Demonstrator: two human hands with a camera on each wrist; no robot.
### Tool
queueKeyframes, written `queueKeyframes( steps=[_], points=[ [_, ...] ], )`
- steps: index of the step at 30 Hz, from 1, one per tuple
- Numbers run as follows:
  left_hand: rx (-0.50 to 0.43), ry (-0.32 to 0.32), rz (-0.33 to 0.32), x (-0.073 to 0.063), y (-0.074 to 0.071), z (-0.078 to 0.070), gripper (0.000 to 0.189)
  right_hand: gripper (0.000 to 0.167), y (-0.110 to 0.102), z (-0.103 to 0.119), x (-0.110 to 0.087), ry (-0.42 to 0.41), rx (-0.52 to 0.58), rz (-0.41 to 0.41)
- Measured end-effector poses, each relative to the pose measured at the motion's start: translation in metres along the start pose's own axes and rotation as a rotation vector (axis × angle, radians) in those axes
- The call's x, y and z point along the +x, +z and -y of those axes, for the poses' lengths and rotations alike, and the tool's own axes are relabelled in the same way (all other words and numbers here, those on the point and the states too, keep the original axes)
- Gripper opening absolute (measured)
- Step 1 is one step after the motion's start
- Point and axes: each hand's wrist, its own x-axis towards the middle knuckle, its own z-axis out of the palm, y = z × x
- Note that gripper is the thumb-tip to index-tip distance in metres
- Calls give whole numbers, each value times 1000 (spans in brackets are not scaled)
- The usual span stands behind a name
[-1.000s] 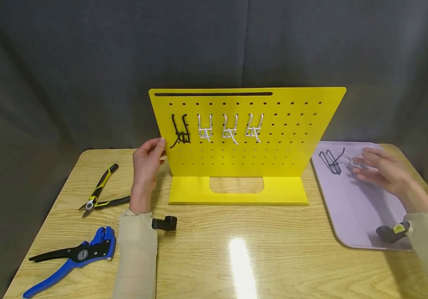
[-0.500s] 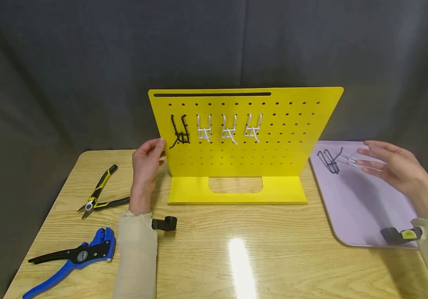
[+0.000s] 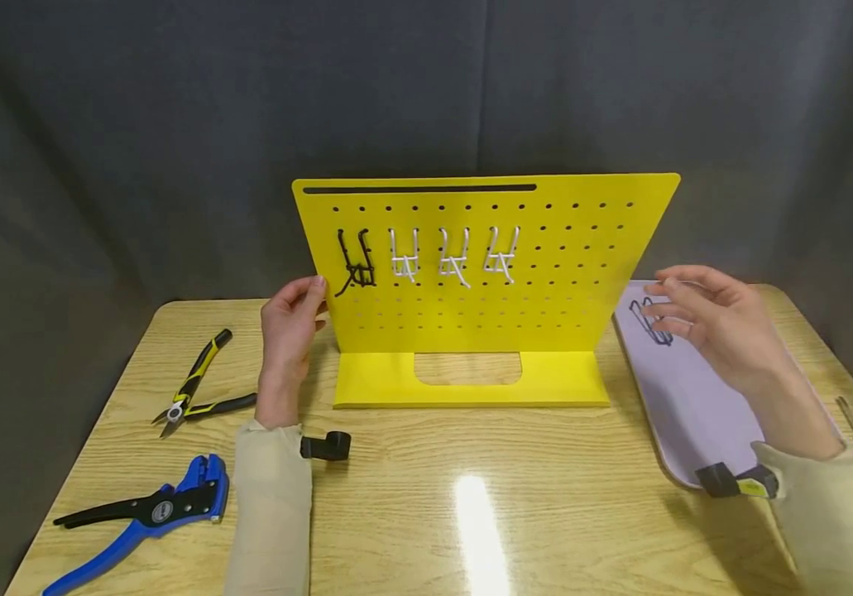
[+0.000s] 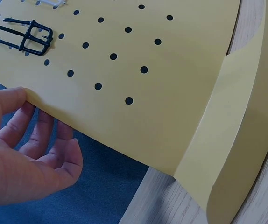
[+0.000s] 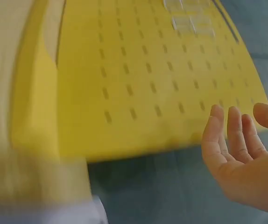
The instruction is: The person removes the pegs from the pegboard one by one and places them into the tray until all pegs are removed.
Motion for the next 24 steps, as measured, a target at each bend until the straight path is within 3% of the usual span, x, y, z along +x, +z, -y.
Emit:
queueKeyframes(
  steps=[4,11,15,24],
  points=[
    [-5,-4,12,0,0,1,29,23,28,-20,0,-53,16,67],
    [6,7,7,1,-2,1,31,16,68,-36,14,-59,-134,12],
    [15,7,1,2,-2,1,32,18,84,-39,27,-66,-188,23],
    [24,3,-4,2,-2,0,31,21,104,-43,48,-70,-183,73]
  ],
)
